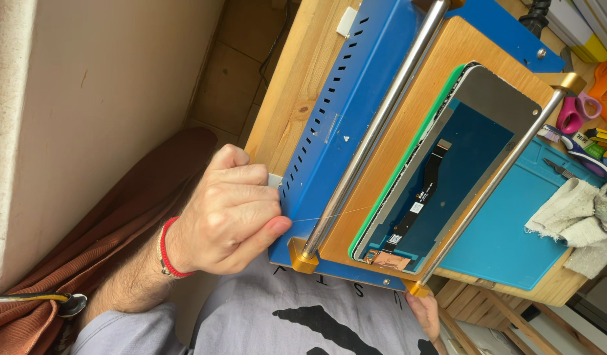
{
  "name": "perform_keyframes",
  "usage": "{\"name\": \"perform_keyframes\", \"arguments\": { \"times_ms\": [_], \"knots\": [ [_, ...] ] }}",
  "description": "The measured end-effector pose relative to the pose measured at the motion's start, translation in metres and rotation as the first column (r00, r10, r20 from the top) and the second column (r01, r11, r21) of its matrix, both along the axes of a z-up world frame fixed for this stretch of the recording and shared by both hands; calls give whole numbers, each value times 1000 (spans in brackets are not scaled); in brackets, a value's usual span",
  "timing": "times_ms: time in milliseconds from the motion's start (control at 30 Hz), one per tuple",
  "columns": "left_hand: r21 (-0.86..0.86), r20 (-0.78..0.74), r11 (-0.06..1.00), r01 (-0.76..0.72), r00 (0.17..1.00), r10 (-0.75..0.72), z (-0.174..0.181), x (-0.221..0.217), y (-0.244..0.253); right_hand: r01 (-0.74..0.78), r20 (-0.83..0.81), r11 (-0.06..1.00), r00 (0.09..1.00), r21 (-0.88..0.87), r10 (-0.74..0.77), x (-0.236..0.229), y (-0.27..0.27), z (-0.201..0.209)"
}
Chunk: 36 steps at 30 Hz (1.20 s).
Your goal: The person uses a thin wire to separate the glass from a smartphone screen that is clamped in a blue and yellow jig. They repeatedly pull the wire back and forth along the edges of the screen to cut through the adhesive.
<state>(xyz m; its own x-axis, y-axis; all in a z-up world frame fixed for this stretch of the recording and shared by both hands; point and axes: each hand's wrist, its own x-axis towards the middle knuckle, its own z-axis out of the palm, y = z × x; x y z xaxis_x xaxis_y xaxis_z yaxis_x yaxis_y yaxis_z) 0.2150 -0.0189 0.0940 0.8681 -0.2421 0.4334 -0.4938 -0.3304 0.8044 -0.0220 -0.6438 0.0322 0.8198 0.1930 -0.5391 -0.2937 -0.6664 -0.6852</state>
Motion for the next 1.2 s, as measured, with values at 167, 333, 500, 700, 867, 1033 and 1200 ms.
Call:
{"name": "perform_keyframes", "arguments": {
  "times_ms": [167, 333, 500, 700, 867, 1033, 1200],
  "knots": [
    [99, 79, 989, -111, 991, 103, -18, -21, 3, 44, 60, 964, 996, 263, -62, 109, 86, 0],
    [90, 76, 983, -157, 986, 151, -22, -47, 6, 91, 208, 891, 957, 444, -201, 157, 139, 31],
    [129, 87, 971, -200, 978, 190, -21, -72, 10, 203, 109, 822, 946, 532, -304, 192, 172, 52],
    [246, 127, 919, -309, 950, 286, -27, -102, 14, 217, 111, 823, 941, 525, -320, 214, 180, 52],
    [319, 158, 862, -394, 919, 362, -39, -120, 21, 144, 191, 869, 946, 474, -261, 228, 184, 44],
    [340, 223, 822, -457, 888, 401, -55, -132, 26, 82, 273, 924, 942, 374, -194, 239, 193, 41],
    [365, 282, 785, -501, 863, 419, -72, -153, 29, 71, 294, 950, 942, 303, -164, 246, 195, 39]
  ]
}}
